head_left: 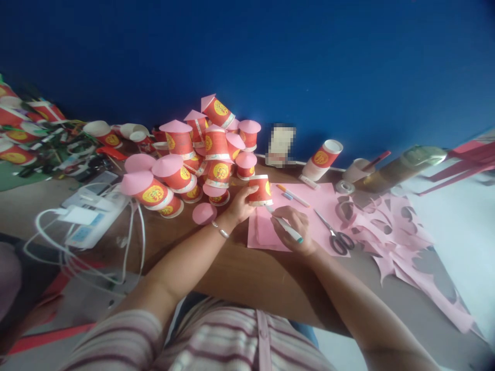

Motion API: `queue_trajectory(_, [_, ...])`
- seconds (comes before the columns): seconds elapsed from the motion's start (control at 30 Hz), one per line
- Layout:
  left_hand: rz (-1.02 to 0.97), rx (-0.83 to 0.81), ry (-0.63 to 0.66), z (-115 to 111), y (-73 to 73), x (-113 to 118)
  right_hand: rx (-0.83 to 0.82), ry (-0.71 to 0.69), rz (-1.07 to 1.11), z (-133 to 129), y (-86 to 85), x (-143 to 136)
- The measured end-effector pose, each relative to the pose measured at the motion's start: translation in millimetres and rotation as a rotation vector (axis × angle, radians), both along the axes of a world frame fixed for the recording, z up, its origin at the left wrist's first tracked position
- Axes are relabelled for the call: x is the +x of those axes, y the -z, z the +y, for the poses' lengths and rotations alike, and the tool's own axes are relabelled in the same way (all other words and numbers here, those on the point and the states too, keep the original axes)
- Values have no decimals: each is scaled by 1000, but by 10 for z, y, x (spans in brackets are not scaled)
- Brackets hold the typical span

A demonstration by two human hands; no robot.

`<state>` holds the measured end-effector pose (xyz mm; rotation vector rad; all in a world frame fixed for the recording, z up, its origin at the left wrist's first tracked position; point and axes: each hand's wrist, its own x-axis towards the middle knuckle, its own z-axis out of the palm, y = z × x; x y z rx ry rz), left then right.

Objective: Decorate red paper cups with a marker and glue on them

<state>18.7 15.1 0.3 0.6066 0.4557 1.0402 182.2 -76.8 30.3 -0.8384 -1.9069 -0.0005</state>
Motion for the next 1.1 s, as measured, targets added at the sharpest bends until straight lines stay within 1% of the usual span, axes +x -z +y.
queue_trajectory(0.13, [2,18,17,-9,-20,-9,-6,17,-11,6,16,9])
queue_trajectory(0.3, [-6,-44,29,-4,-17,-19,-4,22,2,14,21,25])
queue_trajectory(0.47, [-26,-101,7,-1,-35,-29,-21,35,16,13,7,35])
queue_trajectory(0.7, [-22,-87,39,-12,-60,-22,-6,74,30,31,13,40])
queue_trajectory(0.97, [8,-80,68,-3,-47,-2,-84,114,41,40,71,92])
queue_trajectory(1.1, [30,-51,78,-10,-42,7,-81,105,26,36,61,83])
